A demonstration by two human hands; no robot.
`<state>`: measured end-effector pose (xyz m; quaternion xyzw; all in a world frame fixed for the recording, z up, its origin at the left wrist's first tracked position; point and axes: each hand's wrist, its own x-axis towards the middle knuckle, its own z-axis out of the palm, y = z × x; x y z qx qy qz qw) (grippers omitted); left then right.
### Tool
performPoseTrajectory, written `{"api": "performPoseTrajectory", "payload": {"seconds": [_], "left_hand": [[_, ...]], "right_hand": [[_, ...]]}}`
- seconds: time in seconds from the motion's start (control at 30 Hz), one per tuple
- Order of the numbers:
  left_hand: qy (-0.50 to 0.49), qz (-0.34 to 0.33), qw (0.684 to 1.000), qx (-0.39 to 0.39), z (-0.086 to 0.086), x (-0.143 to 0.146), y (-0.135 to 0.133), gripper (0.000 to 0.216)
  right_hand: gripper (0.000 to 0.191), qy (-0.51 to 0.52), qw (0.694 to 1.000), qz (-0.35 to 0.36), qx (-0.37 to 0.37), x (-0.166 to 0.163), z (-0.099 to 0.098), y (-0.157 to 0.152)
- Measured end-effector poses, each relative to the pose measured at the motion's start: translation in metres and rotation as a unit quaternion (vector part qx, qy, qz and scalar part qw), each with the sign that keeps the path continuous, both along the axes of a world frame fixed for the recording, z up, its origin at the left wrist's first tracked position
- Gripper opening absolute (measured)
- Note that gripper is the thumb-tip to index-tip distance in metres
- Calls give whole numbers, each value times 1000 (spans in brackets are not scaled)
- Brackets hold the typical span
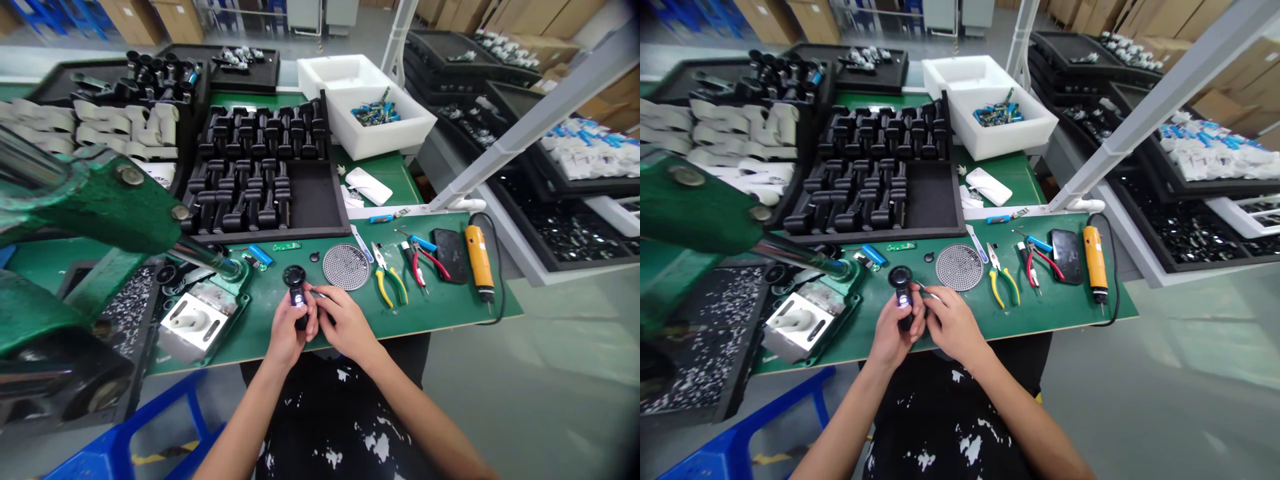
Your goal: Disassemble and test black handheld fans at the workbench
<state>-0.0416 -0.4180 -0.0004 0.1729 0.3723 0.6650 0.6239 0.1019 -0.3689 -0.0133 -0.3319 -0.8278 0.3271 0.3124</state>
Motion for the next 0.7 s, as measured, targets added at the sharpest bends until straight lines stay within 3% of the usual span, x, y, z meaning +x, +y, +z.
{"api": "performPoseTrajectory", "payload": {"seconds": [0.33,0.53,0.7], "left_hand": [[-2,5,1000,3,-2,0,-1,28],[-4,26,1000,8,5,1,-3,31],[41,45,990,-127,2,-2,-6,35]], "right_hand": [[41,18,1000,21,9,1,-4,0],[29,20,995,-89,45,4,-1,-7],[46,-3,995,-12,103,-2,3,-4]]}}
